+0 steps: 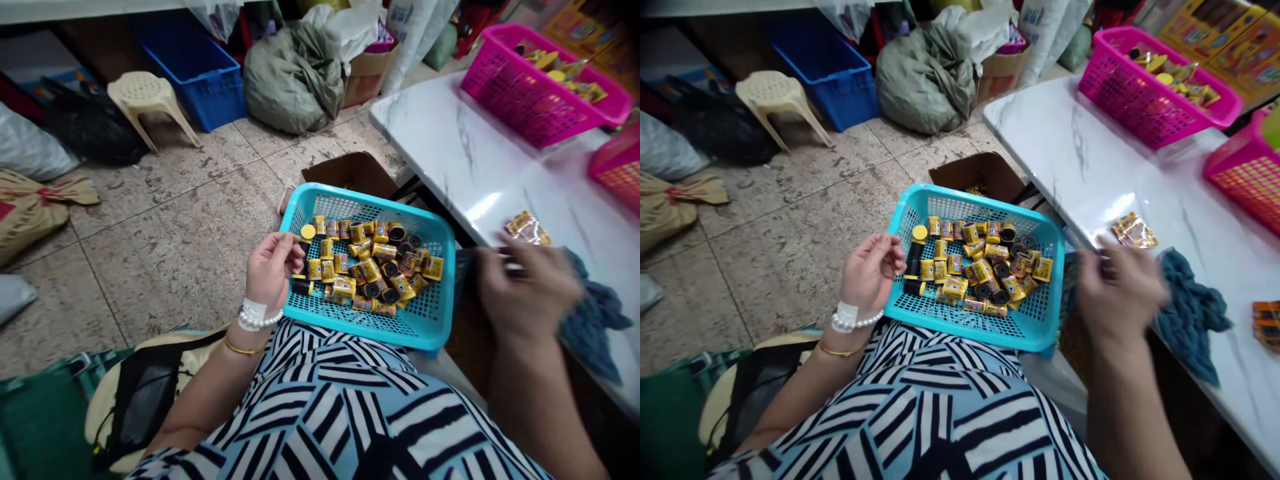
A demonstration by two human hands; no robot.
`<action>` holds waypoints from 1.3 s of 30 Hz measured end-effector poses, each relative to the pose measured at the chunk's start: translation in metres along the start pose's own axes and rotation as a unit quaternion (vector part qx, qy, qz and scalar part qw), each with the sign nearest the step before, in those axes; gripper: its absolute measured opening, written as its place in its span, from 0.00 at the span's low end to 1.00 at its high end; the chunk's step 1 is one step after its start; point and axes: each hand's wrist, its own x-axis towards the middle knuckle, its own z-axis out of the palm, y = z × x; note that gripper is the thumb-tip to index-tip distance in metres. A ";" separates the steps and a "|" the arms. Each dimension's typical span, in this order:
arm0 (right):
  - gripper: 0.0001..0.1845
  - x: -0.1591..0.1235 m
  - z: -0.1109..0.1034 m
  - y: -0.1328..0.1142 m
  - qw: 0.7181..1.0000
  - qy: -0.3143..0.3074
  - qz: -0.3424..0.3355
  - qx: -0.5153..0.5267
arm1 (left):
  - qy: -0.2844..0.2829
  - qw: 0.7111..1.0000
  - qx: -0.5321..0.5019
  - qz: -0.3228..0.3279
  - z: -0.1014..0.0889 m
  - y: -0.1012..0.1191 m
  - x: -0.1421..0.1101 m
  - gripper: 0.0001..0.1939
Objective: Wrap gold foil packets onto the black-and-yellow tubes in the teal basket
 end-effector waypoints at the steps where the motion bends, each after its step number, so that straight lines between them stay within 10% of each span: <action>1: 0.14 0.007 0.018 -0.026 1.000 0.000 0.001 0.001 | 0.017 1.000 -0.023 0.003 0.000 0.000 0.001 0.14; 8: 0.16 0.055 0.128 -0.160 0.919 -0.366 -0.141 0.023 | 0.038 0.999 -0.031 0.022 0.003 0.002 -0.003 0.15; 15: 0.18 0.085 0.174 -0.190 0.909 -0.400 -0.107 -0.037 | 0.024 0.998 0.040 0.033 -0.002 0.001 -0.003 0.13; 23: 0.14 0.068 0.117 -0.164 0.913 -0.375 -0.160 0.022 | -0.002 0.994 0.107 0.015 0.002 -0.006 -0.008 0.13; 28: 0.13 0.036 0.079 -0.108 0.925 -0.327 -0.007 0.193 | -0.047 0.982 0.179 -0.030 -0.001 -0.018 -0.005 0.17; 35: 0.17 -0.005 0.067 -0.103 0.785 -0.233 0.252 0.515 | -0.223 0.905 0.355 0.076 0.018 -0.025 -0.030 0.21; 39: 0.17 -0.009 0.060 -0.120 0.868 -0.225 0.148 0.416 | -0.247 0.858 0.416 0.175 0.022 -0.024 -0.031 0.17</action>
